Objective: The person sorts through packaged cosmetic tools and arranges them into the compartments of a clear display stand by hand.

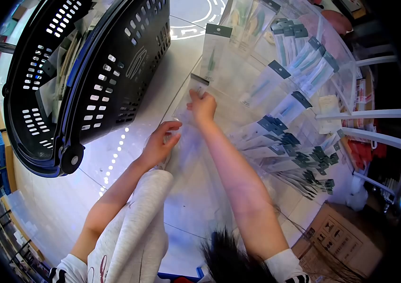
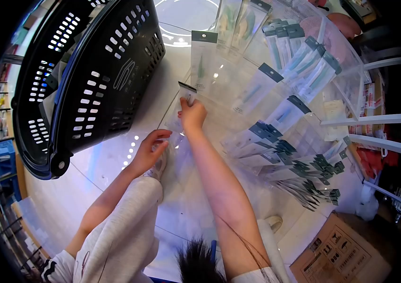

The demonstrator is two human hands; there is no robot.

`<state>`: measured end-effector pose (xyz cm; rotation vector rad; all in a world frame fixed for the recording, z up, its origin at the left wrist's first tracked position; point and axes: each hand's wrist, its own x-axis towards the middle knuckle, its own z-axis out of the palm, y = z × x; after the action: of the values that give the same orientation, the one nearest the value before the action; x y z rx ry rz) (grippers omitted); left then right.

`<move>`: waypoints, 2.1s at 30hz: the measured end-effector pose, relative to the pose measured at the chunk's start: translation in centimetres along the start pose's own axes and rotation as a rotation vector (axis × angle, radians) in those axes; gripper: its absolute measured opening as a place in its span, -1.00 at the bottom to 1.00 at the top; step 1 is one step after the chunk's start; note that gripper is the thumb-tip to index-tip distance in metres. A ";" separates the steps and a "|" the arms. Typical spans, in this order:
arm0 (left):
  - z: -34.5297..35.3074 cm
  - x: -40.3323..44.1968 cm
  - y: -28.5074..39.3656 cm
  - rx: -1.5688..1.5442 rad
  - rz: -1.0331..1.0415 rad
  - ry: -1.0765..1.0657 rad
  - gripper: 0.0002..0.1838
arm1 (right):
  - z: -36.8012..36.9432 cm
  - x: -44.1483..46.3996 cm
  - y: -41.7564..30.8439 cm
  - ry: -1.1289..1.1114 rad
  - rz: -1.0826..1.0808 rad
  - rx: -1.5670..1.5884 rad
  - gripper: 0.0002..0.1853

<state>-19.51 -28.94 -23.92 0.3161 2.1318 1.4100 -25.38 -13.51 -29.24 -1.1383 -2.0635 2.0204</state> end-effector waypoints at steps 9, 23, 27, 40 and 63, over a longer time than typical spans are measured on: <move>1.5 0.1 0.1 0.016 0.007 -0.003 -0.67 | -2.6 -1.4 0.7 -0.049 -0.030 -0.165 -0.65; 3.3 4.7 -1.9 0.360 0.125 0.373 -0.28 | -1.6 -1.0 3.7 -0.116 -0.282 -0.507 -0.78; 4.1 8.1 -0.7 0.520 0.152 0.469 -0.06 | -2.9 -1.8 3.6 -0.174 -0.271 -0.568 -0.80; 5.4 13.0 -1.3 0.446 0.078 0.505 -0.22 | -16.4 -3.7 -5.7 0.252 -0.559 -0.157 -0.66; 6.4 5.3 2.8 0.363 0.408 0.487 -0.22 | -13.9 4.6 -7.2 0.259 -0.249 -0.273 -0.83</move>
<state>-20.51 -20.25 -24.92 0.6283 2.8593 1.4121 -25.09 1.52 -22.89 -1.0475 -2.2567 1.4341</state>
